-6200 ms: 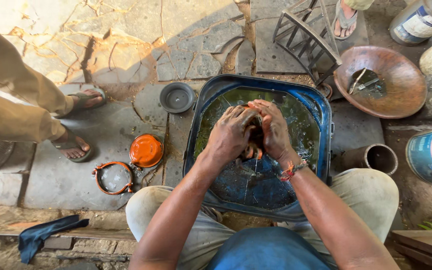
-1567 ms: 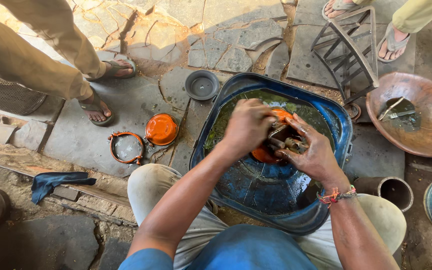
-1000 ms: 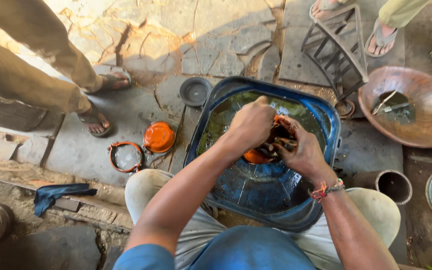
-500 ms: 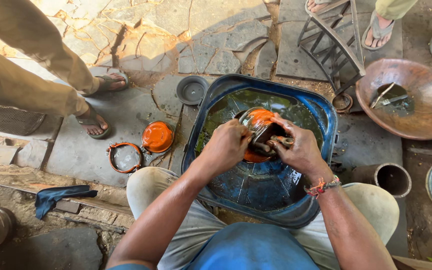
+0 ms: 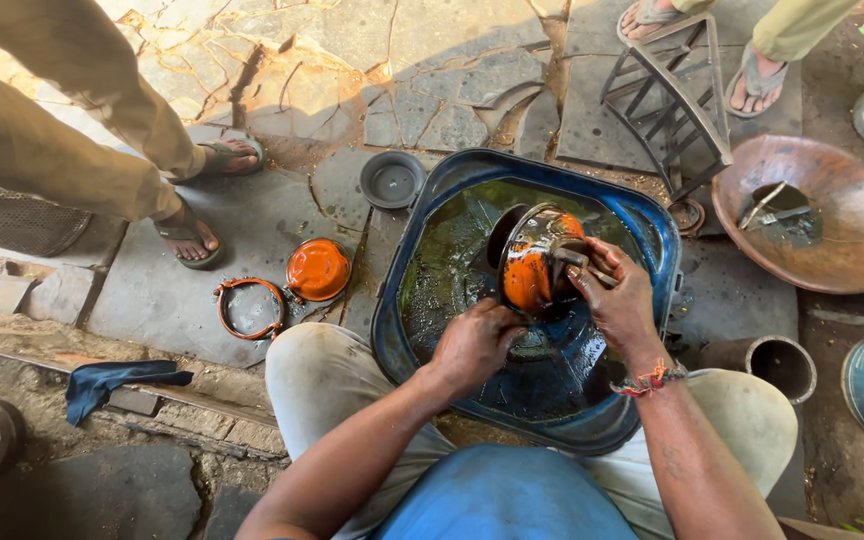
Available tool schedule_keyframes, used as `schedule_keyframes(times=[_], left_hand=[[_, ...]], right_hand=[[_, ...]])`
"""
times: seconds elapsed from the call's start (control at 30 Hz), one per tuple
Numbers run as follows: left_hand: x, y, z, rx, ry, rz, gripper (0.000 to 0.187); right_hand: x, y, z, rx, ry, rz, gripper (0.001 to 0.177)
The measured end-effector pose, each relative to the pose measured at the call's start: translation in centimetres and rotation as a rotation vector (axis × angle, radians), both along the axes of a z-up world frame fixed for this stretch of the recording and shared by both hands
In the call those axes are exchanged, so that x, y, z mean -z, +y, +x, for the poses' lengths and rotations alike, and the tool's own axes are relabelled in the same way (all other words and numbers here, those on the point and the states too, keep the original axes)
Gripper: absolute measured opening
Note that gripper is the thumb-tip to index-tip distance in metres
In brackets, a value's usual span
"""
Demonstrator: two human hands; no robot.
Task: The person cleans oily mechanical components in a basin of liquid by hand, picking up and scrubbing various parts.
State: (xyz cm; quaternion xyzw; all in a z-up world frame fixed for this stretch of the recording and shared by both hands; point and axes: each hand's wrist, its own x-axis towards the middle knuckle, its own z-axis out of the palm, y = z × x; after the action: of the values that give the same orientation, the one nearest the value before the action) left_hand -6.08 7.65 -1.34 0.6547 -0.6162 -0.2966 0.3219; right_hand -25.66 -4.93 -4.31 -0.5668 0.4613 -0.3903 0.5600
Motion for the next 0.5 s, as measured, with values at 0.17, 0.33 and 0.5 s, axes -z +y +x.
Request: schedule_keyframes(times=[0.17, 0.33, 0.5], left_hand=[[1.4, -2.4, -0.1, -0.363, 0.173, -0.018, 0.028], [2.4, -6.6, 0.4, -0.328, 1.2, 0.162, 0.025], [1.9, -6.7, 2.3, -0.308, 1.221, 0.008, 0.025]], right_hand=[[0.3, 0.5, -0.1, 0.029, -0.095, 0.085, 0.052], [-2.3, 0.7, 1.1, 0.007, 0.053, -0.078, 0.048], [-3.8, 1.7, 2.2, 0.002, -0.12, 0.091, 0.043]])
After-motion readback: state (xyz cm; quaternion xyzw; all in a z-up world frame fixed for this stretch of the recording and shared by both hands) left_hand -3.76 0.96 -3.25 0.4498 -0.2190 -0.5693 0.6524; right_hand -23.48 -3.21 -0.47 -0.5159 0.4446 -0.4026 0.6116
